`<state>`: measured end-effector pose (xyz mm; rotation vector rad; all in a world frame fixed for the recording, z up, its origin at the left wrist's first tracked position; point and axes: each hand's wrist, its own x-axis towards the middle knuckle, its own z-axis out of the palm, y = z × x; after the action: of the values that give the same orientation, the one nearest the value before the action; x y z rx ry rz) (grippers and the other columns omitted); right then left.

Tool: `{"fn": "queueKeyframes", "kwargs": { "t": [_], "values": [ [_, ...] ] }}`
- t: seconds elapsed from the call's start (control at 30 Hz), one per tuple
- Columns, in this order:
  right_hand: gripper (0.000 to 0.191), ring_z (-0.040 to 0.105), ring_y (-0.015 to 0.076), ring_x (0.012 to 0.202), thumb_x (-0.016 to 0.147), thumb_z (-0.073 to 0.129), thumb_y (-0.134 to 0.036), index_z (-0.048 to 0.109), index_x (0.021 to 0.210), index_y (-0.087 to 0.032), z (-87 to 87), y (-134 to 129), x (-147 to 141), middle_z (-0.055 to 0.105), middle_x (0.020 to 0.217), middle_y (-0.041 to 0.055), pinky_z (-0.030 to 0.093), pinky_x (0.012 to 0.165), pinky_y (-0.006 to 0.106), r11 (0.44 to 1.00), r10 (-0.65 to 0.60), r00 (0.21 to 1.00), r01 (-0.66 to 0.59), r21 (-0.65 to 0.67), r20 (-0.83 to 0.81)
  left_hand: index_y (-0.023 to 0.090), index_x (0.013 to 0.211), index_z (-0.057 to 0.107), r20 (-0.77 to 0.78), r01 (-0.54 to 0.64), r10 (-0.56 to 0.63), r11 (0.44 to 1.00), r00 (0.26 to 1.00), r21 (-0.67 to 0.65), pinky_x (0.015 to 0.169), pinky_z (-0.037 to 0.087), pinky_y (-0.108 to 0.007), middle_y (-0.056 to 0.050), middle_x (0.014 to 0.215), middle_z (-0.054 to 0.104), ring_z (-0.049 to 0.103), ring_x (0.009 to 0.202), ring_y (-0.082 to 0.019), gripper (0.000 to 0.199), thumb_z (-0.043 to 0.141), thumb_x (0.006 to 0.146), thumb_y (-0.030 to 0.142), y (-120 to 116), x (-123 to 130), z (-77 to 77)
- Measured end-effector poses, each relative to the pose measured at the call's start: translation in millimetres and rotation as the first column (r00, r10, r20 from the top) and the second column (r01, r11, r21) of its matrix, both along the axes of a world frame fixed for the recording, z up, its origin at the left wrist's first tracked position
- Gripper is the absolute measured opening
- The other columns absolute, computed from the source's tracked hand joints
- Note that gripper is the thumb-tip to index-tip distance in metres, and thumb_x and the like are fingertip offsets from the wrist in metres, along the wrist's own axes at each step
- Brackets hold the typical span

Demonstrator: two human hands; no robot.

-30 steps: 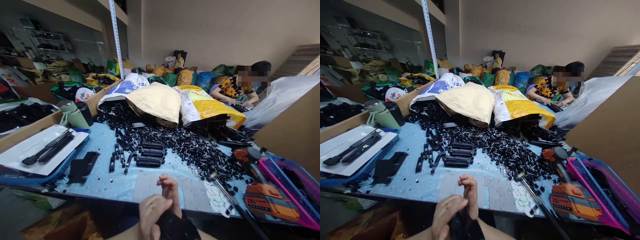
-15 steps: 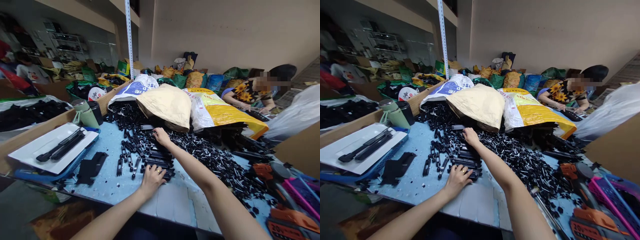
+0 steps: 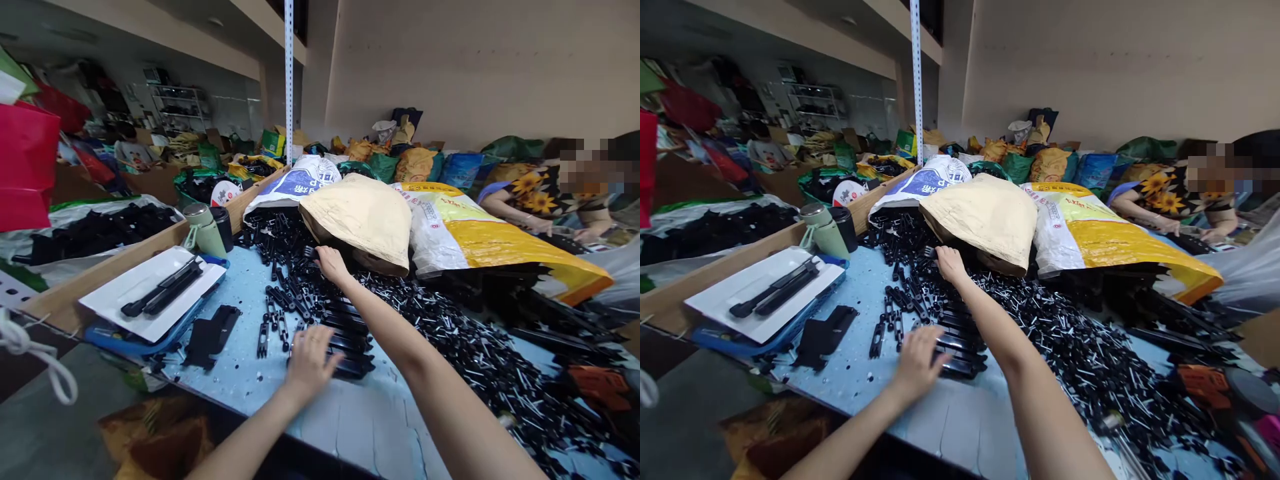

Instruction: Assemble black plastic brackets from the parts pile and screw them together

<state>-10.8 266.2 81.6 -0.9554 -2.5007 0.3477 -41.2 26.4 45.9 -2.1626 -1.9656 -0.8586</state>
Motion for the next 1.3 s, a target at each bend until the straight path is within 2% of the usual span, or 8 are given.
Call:
{"fn": "queueKeyframes", "kwargs": {
  "t": [0.1,0.2,0.4,0.57,0.7,0.83,1.2,1.3],
  "values": [
    [0.038,0.048,0.0193,0.1,0.09,0.033,-0.031,0.039,0.121,-0.01,5.7,-23,29,0.05,0.114,0.0138,0.037,0.085,0.033,0.998,-0.022,0.995,0.016,-0.062,-0.096,0.005,0.108,0.047,0.015,-0.498,0.498,0.867,0.867,-0.026,0.076,0.04,-0.038,-0.018,0.099,0.054,0.049,0.094,-0.027,0.039,0.043,0.08,0.032,-11,-44,1.1],
    [0.038,0.056,0.0148,0.086,0.091,0.028,-0.034,0.042,0.119,-0.012,8.3,-63,71,0.058,0.102,0.0092,0.044,0.073,0.027,0.986,-0.029,0.988,0.003,-0.165,-0.15,0.004,0.097,0.051,-0.133,-0.636,0.623,0.745,0.771,-0.2,0.069,0.042,-0.038,-0.016,0.086,0.055,0.052,0.085,-0.03,0.038,0.046,0.074,0.035,-22,-80,-8.9],
    [0.041,0.052,0.0183,0.093,0.081,0.051,-0.033,0.046,0.12,-0.022,9.6,-185,180,0.055,0.107,0.0072,0.042,0.08,0.031,0.909,0.21,0.972,-0.232,-0.346,-0.102,0.013,0.087,0.054,0.083,-0.551,0.547,0.833,0.833,0.049,0.081,0.04,-0.04,-0.013,0.095,0.057,0.052,0.094,-0.028,0.024,0.047,0.075,0.033,-37,-90,-10.8],
    [0.045,0.049,0.0233,0.096,0.082,0.049,-0.031,0.042,0.126,-0.027,-22.3,-249,218,0.054,0.106,0.0086,0.039,0.085,0.04,0.965,0.115,0.979,-0.07,-0.253,0.169,0.018,0.106,0.052,0.438,-0.052,0.019,0.997,0.899,0.063,0.082,0.045,-0.032,-0.008,0.102,0.059,0.056,0.093,-0.02,0.029,0.046,0.082,0.034,-39,-27,7.3],
    [0.044,0.054,0.0178,0.084,0.087,0.04,-0.038,0.036,0.13,-0.03,-39.8,-253,206,0.05,0.111,0.0069,0.045,0.075,0.034,0.843,-0.166,0.964,0.03,-0.537,-0.207,0.02,0.118,0.048,0.578,0.344,-0.207,0.929,0.789,-0.137,0.078,0.047,-0.032,-0.007,0.103,0.059,0.059,0.08,-0.015,0.035,0.035,0.088,0.03,-43,36,15.4],
    [0.046,0.053,0.0124,0.063,0.087,0.038,-0.044,0.036,0.13,-0.028,-37.4,-250,192,0.056,0.093,0.0045,0.046,0.054,0.027,0.618,-0.433,0.739,-0.173,-0.767,-0.516,0.023,0.124,0.042,0.712,0.395,-0.15,0.899,0.686,-0.191,0.068,0.049,-0.03,-0.007,0.107,0.056,0.058,0.068,-0.012,0.039,0.038,0.086,0.03,-43,63,17.1],
    [0.054,0.057,0.0132,0.055,0.081,0.045,-0.049,0.035,0.13,-0.029,-34.8,-251,192,0.054,0.078,0.0023,0.048,0.048,0.027,0.485,-0.558,0.603,-0.32,-0.814,-0.57,0.024,0.124,0.045,0.794,0.36,0.016,0.886,0.608,-0.293,0.053,0.047,-0.025,-0.004,0.094,0.057,0.053,0.05,-0.008,0.041,0.036,0.086,0.038,-38,68,26.4],
    [0.053,0.055,0.0106,0.052,0.082,0.045,-0.048,0.038,0.129,-0.026,-35.2,-250,189,0.052,0.076,0.0011,0.046,0.045,0.024,0.511,-0.551,0.578,-0.338,-0.791,-0.603,0.022,0.12,0.049,0.76,0.318,-0.045,0.923,0.649,-0.216,0.072,0.047,-0.027,-0.005,0.098,0.057,0.058,0.079,-0.014,0.039,0.042,0.084,0.036,-38,72,26.9]
  ]
}}
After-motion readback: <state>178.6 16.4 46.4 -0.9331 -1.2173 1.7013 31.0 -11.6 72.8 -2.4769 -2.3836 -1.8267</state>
